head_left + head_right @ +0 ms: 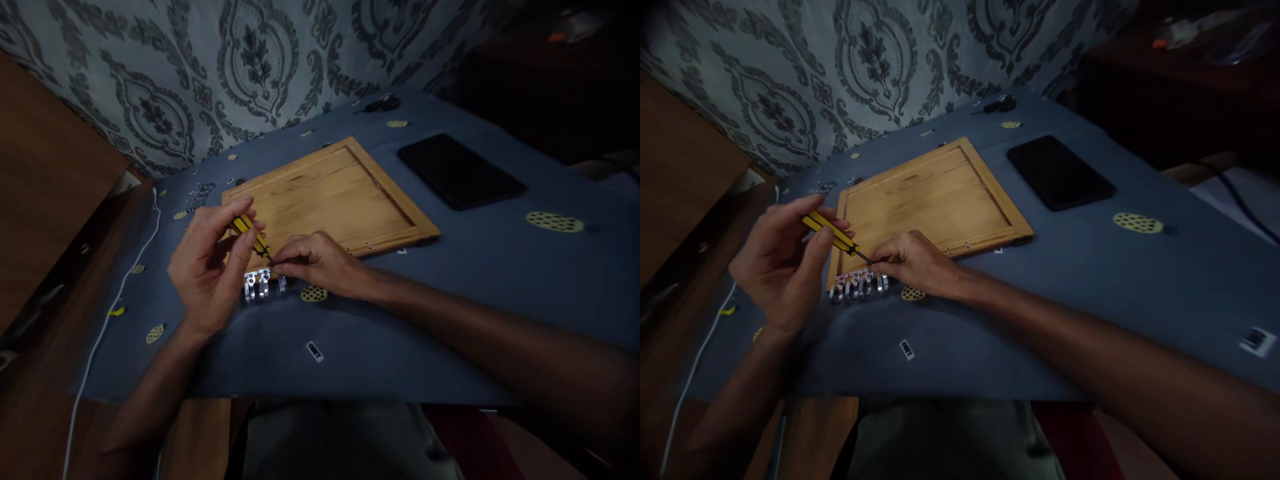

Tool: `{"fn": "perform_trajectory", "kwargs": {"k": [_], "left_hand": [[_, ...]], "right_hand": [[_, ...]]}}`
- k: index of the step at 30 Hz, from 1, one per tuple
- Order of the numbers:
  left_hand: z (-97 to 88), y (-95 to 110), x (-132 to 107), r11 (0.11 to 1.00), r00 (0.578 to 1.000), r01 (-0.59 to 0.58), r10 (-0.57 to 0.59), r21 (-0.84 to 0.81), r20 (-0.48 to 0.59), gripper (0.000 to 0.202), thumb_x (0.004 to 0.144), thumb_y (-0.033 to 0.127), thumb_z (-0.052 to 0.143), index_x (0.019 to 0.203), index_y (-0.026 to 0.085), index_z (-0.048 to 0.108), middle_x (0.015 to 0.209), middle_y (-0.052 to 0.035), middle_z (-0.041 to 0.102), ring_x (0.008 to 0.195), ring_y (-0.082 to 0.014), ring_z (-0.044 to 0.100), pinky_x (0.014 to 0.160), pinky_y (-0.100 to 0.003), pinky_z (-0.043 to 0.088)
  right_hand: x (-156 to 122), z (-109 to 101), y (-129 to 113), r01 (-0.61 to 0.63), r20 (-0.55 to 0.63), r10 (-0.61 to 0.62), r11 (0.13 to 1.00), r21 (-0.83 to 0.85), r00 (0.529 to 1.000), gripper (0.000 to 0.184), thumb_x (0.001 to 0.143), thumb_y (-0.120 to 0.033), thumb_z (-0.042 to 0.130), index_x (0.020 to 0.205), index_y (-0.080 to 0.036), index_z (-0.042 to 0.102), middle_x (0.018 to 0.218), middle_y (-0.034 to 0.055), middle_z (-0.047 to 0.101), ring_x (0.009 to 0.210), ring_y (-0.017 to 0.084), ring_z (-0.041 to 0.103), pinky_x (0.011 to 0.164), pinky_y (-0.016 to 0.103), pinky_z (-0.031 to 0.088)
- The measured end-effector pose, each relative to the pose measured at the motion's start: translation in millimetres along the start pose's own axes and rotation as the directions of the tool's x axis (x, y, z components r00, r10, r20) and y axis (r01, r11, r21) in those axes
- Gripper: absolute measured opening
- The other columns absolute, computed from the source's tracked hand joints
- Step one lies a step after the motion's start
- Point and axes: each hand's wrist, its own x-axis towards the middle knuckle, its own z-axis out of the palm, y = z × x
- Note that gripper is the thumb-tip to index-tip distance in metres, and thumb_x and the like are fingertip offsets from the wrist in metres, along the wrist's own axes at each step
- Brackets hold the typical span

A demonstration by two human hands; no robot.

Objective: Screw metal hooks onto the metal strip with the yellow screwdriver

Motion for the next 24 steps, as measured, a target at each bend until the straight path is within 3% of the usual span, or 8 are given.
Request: {"fn": "perform_trajectory", "kwargs": {"k": [6, 17, 24], "left_hand": [[-1.0, -2.3, 2.2, 0.998, 1.000, -0.008, 0.009, 0.057, -0.012, 0.036, 0.091, 0.023, 0.077, 0.125, 0.034, 0.070, 0.105, -0.0007, 0.067, 0.091, -0.0144, 0.072, 0.077, -0.026, 0.066], [2.0, -0.5, 2.4, 0.996, 0.997, -0.035, 0.040, 0.087, -0.064, 0.030, 0.093, 0.026, 0.075, 0.122, 0.034, 0.070, 0.108, -0.0012, 0.068, 0.096, -0.0176, 0.072, 0.080, -0.033, 0.069], [0.9, -0.3, 2.3, 0.993, 0.998, -0.031, 0.036, 0.111, -0.042, 0.031, 0.093, 0.028, 0.076, 0.122, 0.035, 0.070, 0.102, -0.0003, 0.067, 0.093, -0.0165, 0.072, 0.074, -0.028, 0.067]], "right_hand": [[0.6, -0.2, 0.6, -0.002, -0.006, 0.003, 1.000, 0.019, 1.000, 0.013, 0.092, -0.020, 0.069, 0.086, -0.015, 0.078, 0.078, 0.0023, 0.074, 0.073, 0.015, 0.067, 0.069, 0.026, 0.047], [0.5, -0.7, 1.2, -0.044, -0.004, 0.044, 0.999, -0.006, 0.999, 0.019, 0.094, -0.024, 0.067, 0.083, -0.014, 0.078, 0.073, 0.0016, 0.070, 0.070, 0.014, 0.063, 0.066, 0.025, 0.045], [1.5, -0.3, 2.1, -0.048, 0.002, 0.048, 0.999, -0.021, 0.999, 0.018, 0.093, -0.023, 0.067, 0.082, -0.014, 0.078, 0.070, -0.0004, 0.068, 0.068, 0.014, 0.062, 0.064, 0.025, 0.043]]}}
